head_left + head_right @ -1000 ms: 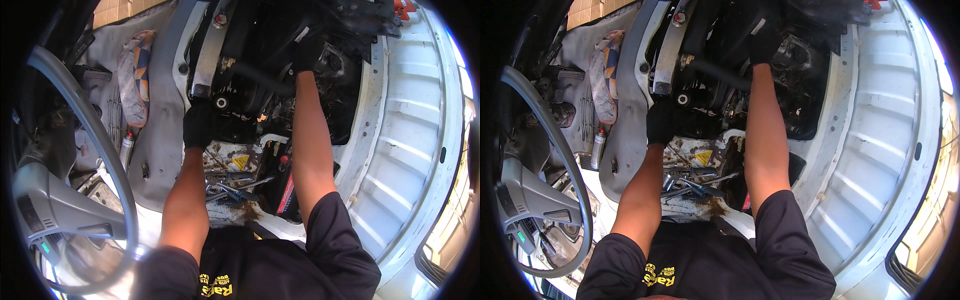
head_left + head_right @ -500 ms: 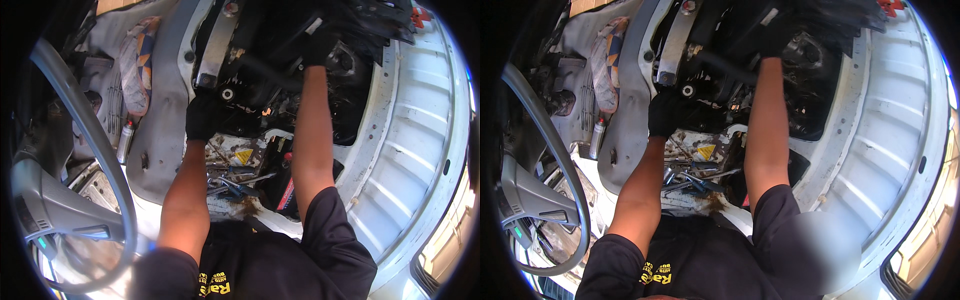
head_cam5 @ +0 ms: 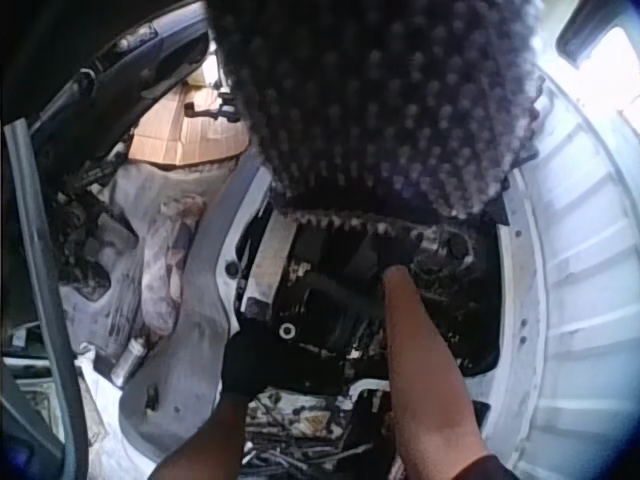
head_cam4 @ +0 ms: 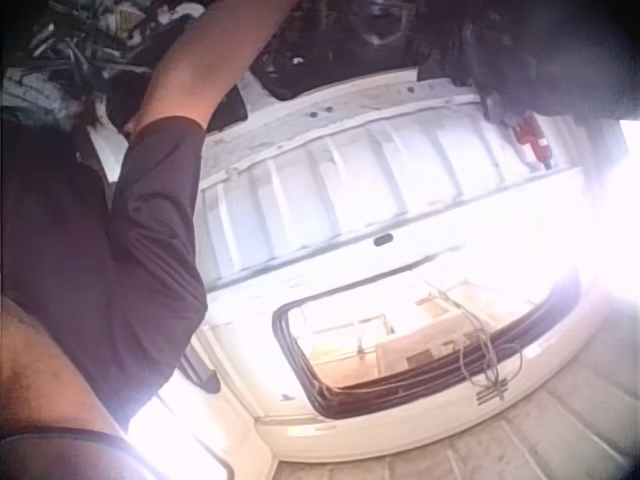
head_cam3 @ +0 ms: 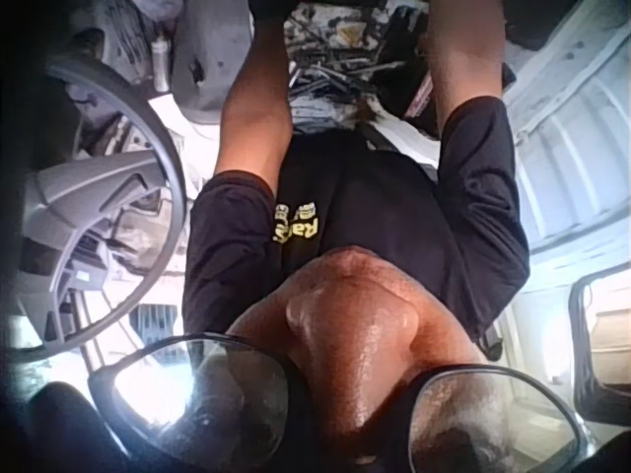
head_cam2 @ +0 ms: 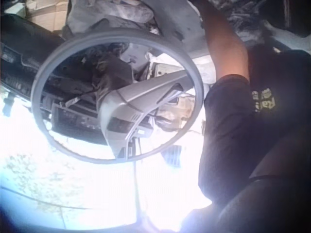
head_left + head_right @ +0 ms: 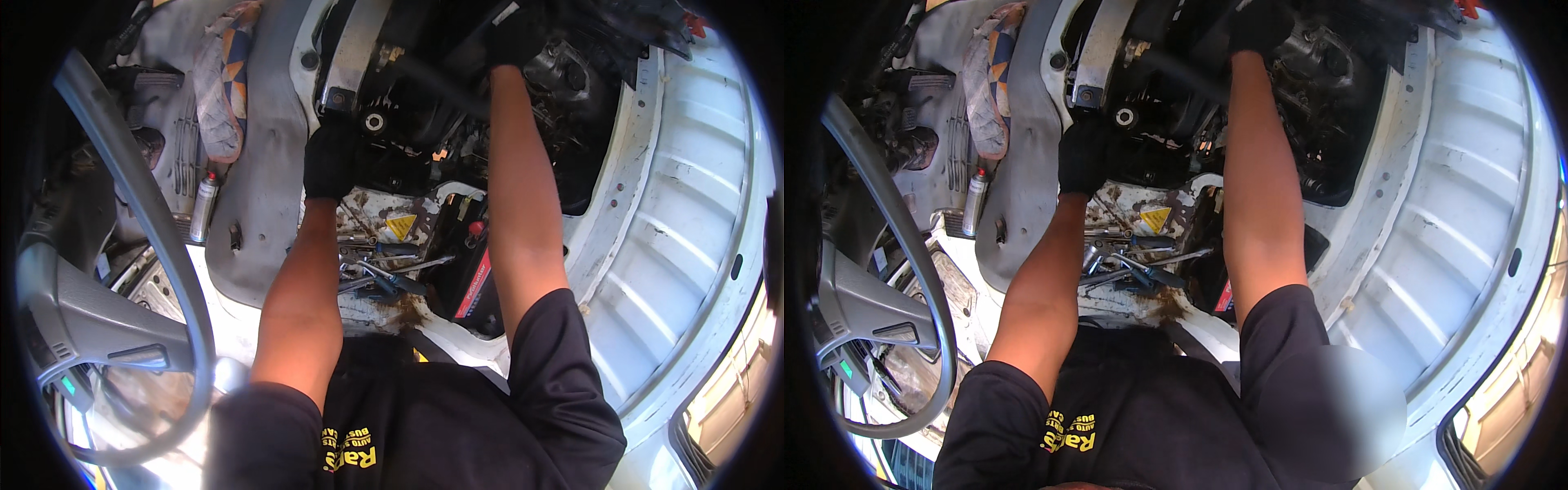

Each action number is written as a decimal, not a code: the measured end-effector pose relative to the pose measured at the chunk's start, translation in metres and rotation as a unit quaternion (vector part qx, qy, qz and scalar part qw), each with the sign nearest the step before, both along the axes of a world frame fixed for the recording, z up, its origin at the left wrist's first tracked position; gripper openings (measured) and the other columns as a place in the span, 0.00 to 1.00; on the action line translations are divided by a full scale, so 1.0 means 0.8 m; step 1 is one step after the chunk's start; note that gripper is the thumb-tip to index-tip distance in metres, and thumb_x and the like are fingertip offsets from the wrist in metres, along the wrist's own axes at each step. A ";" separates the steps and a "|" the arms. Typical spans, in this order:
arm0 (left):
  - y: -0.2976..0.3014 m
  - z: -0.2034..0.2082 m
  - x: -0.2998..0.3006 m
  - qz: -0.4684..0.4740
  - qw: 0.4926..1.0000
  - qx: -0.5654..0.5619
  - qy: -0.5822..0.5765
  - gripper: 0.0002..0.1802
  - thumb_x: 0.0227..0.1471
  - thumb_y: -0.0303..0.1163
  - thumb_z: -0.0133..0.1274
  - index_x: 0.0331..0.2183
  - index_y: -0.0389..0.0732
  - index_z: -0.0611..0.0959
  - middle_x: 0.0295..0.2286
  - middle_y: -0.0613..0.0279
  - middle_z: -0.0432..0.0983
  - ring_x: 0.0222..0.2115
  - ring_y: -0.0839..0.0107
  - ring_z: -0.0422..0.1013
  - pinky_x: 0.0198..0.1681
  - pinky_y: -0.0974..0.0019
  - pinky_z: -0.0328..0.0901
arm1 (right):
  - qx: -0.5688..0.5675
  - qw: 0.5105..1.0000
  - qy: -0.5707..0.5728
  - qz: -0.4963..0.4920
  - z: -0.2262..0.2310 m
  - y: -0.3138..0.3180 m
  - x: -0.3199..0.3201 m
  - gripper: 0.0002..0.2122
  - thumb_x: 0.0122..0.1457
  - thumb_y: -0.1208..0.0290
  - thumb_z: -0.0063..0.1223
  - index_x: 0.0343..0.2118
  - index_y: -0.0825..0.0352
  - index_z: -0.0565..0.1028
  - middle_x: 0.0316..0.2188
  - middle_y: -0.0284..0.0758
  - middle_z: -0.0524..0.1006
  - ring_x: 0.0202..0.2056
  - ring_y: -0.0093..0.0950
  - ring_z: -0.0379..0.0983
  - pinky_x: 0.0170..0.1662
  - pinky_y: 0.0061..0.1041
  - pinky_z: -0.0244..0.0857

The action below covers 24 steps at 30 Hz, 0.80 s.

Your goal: The person uses a green marker to label a removed engine cover and then writes 'ORIGINAL' on the engine block inside the vehicle. The person also handles a socket wrench and other tools while working under the hood.

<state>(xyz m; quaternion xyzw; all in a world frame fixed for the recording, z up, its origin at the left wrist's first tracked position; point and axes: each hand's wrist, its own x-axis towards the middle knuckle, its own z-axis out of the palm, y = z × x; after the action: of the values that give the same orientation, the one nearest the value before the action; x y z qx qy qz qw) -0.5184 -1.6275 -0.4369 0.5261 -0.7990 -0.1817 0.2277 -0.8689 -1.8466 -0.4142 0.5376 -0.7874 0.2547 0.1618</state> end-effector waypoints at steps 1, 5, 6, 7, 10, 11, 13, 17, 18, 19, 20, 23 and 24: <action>0.001 0.004 -0.004 0.001 1.000 -0.006 0.013 0.12 0.50 0.33 0.58 0.39 0.43 0.83 0.40 0.53 0.79 0.42 0.50 0.75 0.47 0.49 0.68 | 0.001 1.000 0.015 0.008 0.005 0.000 -0.001 0.14 0.61 0.66 0.52 0.44 0.72 0.78 0.30 0.40 0.81 0.30 0.39 0.80 0.34 0.40 0.72; -0.007 0.009 -0.006 -0.011 0.998 -0.060 0.033 0.12 0.51 0.33 0.58 0.39 0.43 0.83 0.38 0.53 0.78 0.41 0.50 0.75 0.45 0.49 0.69 | 0.005 0.998 0.047 0.034 0.012 -0.006 -0.001 0.15 0.60 0.67 0.53 0.46 0.73 0.77 0.28 0.40 0.81 0.29 0.39 0.80 0.34 0.40 0.71; -0.010 0.009 -0.008 -0.020 0.996 -0.081 0.034 0.11 0.51 0.33 0.58 0.38 0.43 0.83 0.37 0.53 0.78 0.40 0.50 0.75 0.44 0.49 0.69 | 0.004 0.998 0.058 0.039 0.011 -0.004 -0.002 0.16 0.60 0.68 0.53 0.46 0.73 0.77 0.28 0.40 0.81 0.29 0.39 0.80 0.33 0.40 0.71; -0.004 0.012 -0.009 -0.009 0.999 -0.033 0.023 0.11 0.51 0.33 0.58 0.38 0.43 0.83 0.37 0.53 0.78 0.40 0.50 0.75 0.44 0.49 0.69 | 0.004 0.996 0.071 0.045 0.008 0.002 -0.001 0.16 0.60 0.68 0.53 0.46 0.73 0.77 0.27 0.40 0.80 0.29 0.39 0.80 0.33 0.40 0.71; -0.013 0.040 -0.019 0.008 0.999 0.031 0.016 0.11 0.51 0.33 0.59 0.38 0.43 0.83 0.36 0.53 0.78 0.40 0.50 0.75 0.43 0.49 0.69 | -0.015 0.988 0.136 0.070 0.005 0.007 -0.008 0.17 0.59 0.69 0.54 0.47 0.74 0.76 0.26 0.40 0.80 0.28 0.39 0.79 0.33 0.41 0.71; -0.011 0.040 -0.016 0.006 1.000 0.020 0.020 0.11 0.50 0.34 0.59 0.37 0.43 0.83 0.36 0.53 0.78 0.39 0.50 0.75 0.43 0.49 0.69 | -0.017 0.987 0.138 0.087 0.007 0.014 -0.005 0.17 0.58 0.69 0.54 0.47 0.74 0.76 0.26 0.40 0.80 0.28 0.39 0.79 0.32 0.41 0.70; -0.005 0.038 -0.007 0.001 1.000 0.018 0.014 0.11 0.50 0.34 0.60 0.37 0.43 0.83 0.35 0.53 0.78 0.39 0.50 0.75 0.42 0.49 0.69 | 0.007 0.998 0.011 0.068 0.020 0.030 0.014 0.17 0.57 0.69 0.56 0.47 0.72 0.74 0.30 0.44 0.81 0.33 0.43 0.80 0.38 0.46 0.69; -0.009 0.039 -0.019 -0.005 0.999 -0.012 0.029 0.10 0.49 0.35 0.60 0.36 0.43 0.83 0.35 0.53 0.78 0.38 0.50 0.75 0.41 0.49 0.69 | 0.036 0.997 0.065 0.037 0.024 0.035 0.008 0.29 0.57 0.70 0.54 0.61 0.76 0.63 0.30 0.46 0.81 0.32 0.46 0.79 0.37 0.46 0.70; -0.009 0.040 -0.016 0.002 0.999 -0.032 0.036 0.10 0.49 0.35 0.61 0.35 0.43 0.83 0.34 0.53 0.78 0.38 0.50 0.75 0.41 0.48 0.69 | 0.045 0.997 0.061 0.034 0.035 0.034 0.025 0.32 0.58 0.70 0.53 0.64 0.77 0.61 0.30 0.46 0.81 0.31 0.47 0.79 0.37 0.46 0.70; -0.007 0.037 -0.011 0.007 1.000 -0.016 0.017 0.09 0.50 0.35 0.60 0.34 0.43 0.82 0.34 0.54 0.78 0.38 0.50 0.75 0.41 0.49 0.69 | 0.055 0.998 0.004 0.031 0.044 0.034 0.048 0.31 0.58 0.70 0.53 0.64 0.77 0.62 0.32 0.47 0.81 0.33 0.48 0.79 0.39 0.46 0.70; -0.007 0.033 -0.006 0.010 1.000 -0.003 -0.001 0.08 0.50 0.35 0.59 0.34 0.43 0.82 0.34 0.54 0.77 0.38 0.51 0.75 0.42 0.49 0.69 | 0.061 0.996 -0.053 0.027 0.057 0.029 0.070 0.30 0.58 0.70 0.52 0.64 0.77 0.63 0.34 0.49 0.81 0.34 0.49 0.79 0.41 0.47 0.71; -0.010 0.031 -0.017 0.000 1.000 0.007 -0.021 0.08 0.50 0.35 0.59 0.33 0.44 0.82 0.33 0.54 0.77 0.38 0.51 0.75 0.42 0.49 0.69 | -0.056 0.997 0.028 0.053 0.027 0.005 0.066 0.28 0.60 0.71 0.49 0.63 0.75 0.65 0.44 0.53 0.80 0.44 0.49 0.78 0.50 0.46 0.70; -0.009 0.030 -0.014 -0.004 1.000 0.009 -0.028 0.08 0.50 0.35 0.59 0.33 0.44 0.82 0.33 0.54 0.77 0.38 0.51 0.75 0.42 0.49 0.69 | -0.056 0.996 0.009 0.071 0.014 0.005 0.066 0.28 0.61 0.70 0.49 0.64 0.73 0.65 0.47 0.53 0.78 0.45 0.49 0.78 0.51 0.47 0.69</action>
<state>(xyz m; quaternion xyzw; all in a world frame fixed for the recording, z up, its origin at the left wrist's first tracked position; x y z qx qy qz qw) -0.5297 -1.6344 -0.4127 0.5300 -0.8053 -0.1746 0.2001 -0.8161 -1.8425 -0.4028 0.5847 -0.7303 0.3038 0.1803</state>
